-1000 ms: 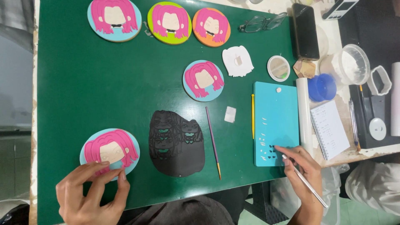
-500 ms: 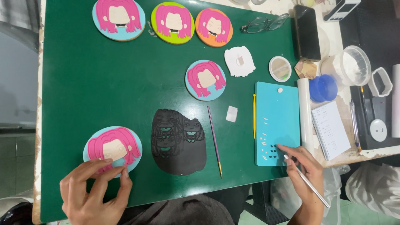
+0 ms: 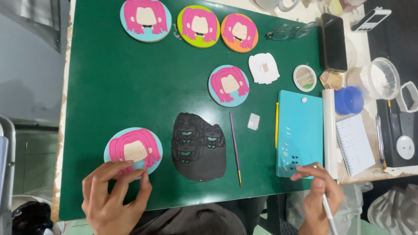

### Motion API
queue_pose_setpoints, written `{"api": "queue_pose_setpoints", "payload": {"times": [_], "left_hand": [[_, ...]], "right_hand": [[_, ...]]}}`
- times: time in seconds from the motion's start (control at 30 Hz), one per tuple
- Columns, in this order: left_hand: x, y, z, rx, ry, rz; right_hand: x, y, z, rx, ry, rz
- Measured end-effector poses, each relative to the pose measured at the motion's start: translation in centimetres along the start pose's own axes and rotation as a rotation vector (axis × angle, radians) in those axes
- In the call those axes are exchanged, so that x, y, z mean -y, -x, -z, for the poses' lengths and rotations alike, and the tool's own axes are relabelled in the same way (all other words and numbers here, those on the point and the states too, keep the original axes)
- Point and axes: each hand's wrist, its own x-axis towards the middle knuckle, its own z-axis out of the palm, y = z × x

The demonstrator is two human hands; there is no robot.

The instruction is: Tracing and detailing facial features on cartoon character coasters using a fine-tipped stylus tool.

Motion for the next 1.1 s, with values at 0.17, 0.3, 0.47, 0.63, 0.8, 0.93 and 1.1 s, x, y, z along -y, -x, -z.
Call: {"api": "queue_pose_setpoints", "payload": {"times": [0.17, 0.3, 0.47, 0.63, 0.8, 0.93, 1.1], "left_hand": [[0.6, 0.1, 0.1, 0.010, 0.027, -0.018], [0.9, 0.0, 0.3, 0.030, 0.070, -0.035], [1.1, -0.1, 0.4, 0.024, 0.073, -0.055], [1.5, -0.1, 0.2, 0.006, 0.101, -0.077], [1.4, -0.1, 0.2, 0.015, 0.065, -0.056], [1.5, -0.4, 0.3, 0.023, 0.079, -0.085], [1.2, -0.9, 0.5, -0.018, 0.061, -0.138]], "right_hand": [[4.6, -0.3, -4.7, 0.141, -0.237, 0.066], [7.5, -0.5, -7.5, 0.254, -0.262, -0.056], [8.7, -2.6, -8.3, 0.423, 0.205, -0.157], [9.4, -3.3, -8.3, 0.470, 0.264, -0.382], [9.2, -4.4, -7.5, 0.407, 0.389, -0.413], [9.9, -7.4, -6.0, 0.283, 0.211, -0.417], [8.8, -13.4, -4.2, 0.253, 0.284, -0.169]]}}
